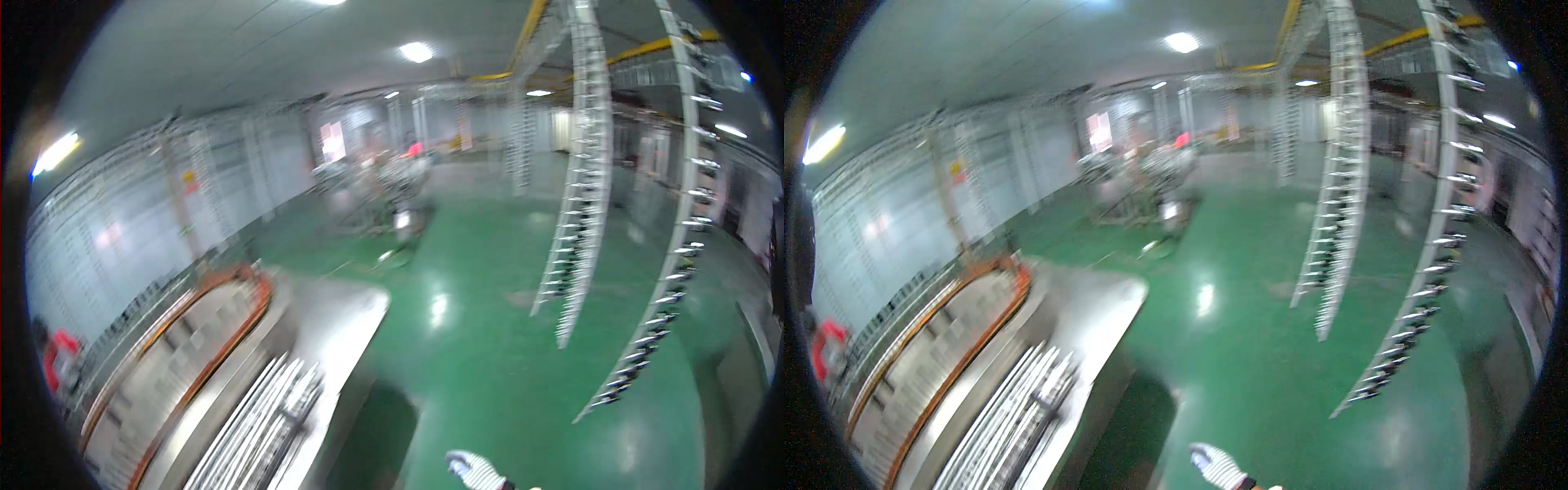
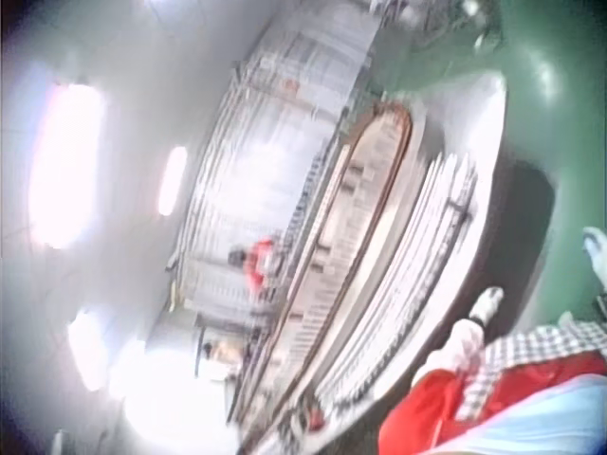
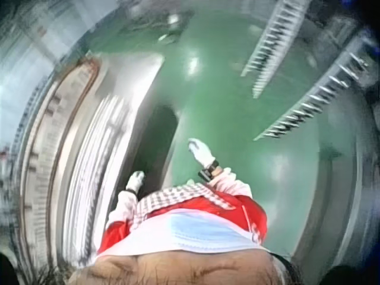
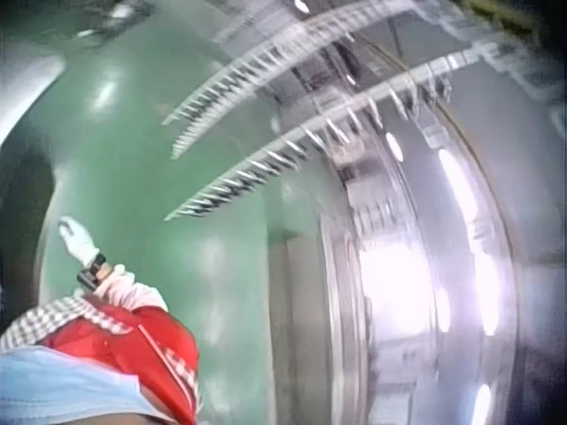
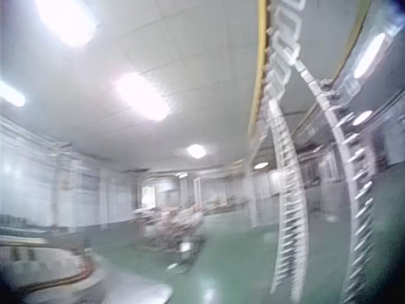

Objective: Loading black cylindrical components onto pegs on a rotating oval assembly table and vertical racks.

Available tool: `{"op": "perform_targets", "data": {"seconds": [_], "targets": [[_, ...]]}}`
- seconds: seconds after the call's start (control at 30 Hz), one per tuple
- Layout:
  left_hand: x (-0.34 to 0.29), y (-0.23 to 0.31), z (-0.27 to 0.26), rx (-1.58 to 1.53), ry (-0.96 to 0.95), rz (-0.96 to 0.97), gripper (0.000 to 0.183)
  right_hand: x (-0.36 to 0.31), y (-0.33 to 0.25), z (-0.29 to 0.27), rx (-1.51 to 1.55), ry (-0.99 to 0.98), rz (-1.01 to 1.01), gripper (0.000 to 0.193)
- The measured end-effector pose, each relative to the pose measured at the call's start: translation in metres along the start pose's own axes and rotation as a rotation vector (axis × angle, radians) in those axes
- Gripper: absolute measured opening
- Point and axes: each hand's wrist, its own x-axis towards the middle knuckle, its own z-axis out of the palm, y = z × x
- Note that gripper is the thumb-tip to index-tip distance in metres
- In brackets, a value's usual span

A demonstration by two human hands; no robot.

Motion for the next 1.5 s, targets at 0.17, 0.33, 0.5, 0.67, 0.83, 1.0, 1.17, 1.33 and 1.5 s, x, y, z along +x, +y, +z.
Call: {"op": "perform_targets", "data": {"seconds": [0.17,0.33,0.5,0.67,0.83,1.0,1.17,1.33,1.5], "targets": [[-0.114,-0.088,-0.031,-0.125,0.125,-0.298,0.041,-0.032,-0.032,0.109,0.274,-0.087,-0.009,0.024],[-0.253,-0.194,-0.015,-0.481,0.312,-0.574,0.031,-0.095,-0.082,0.231,0.423,-0.385,0.041,0.023],[-0.418,-0.287,-0.027,-0.645,0.515,-0.704,0.027,-0.176,-0.171,0.356,0.394,-0.652,-0.065,0.023],[-0.521,-0.326,-0.065,-0.620,0.624,-0.817,0.029,-0.228,-0.211,0.439,0.339,-0.858,-0.110,0.025],[-0.560,-0.298,-0.174,-1.126,0.930,-0.788,0.026,-0.228,-0.236,0.490,0.241,-0.888,-0.112,0.026],[-0.615,-0.353,-0.309,-0.723,1.478,-0.634,0.032,-0.218,-0.269,0.550,0.267,-0.935,-0.136,0.026],[-0.642,-0.454,-0.428,0.312,1.167,-0.975,0.032,-0.203,-0.312,0.632,0.339,-1.004,-0.116,0.026],[-0.605,-0.535,-0.499,0.468,0.768,-1.118,0.036,-0.168,-0.381,0.700,0.212,-1.044,-0.264,0.026],[-0.587,-0.613,-0.519,0.737,0.507,-1.108,0.036,-0.141,-0.387,0.746,0.109,-1.062,-0.276,0.030]]}}
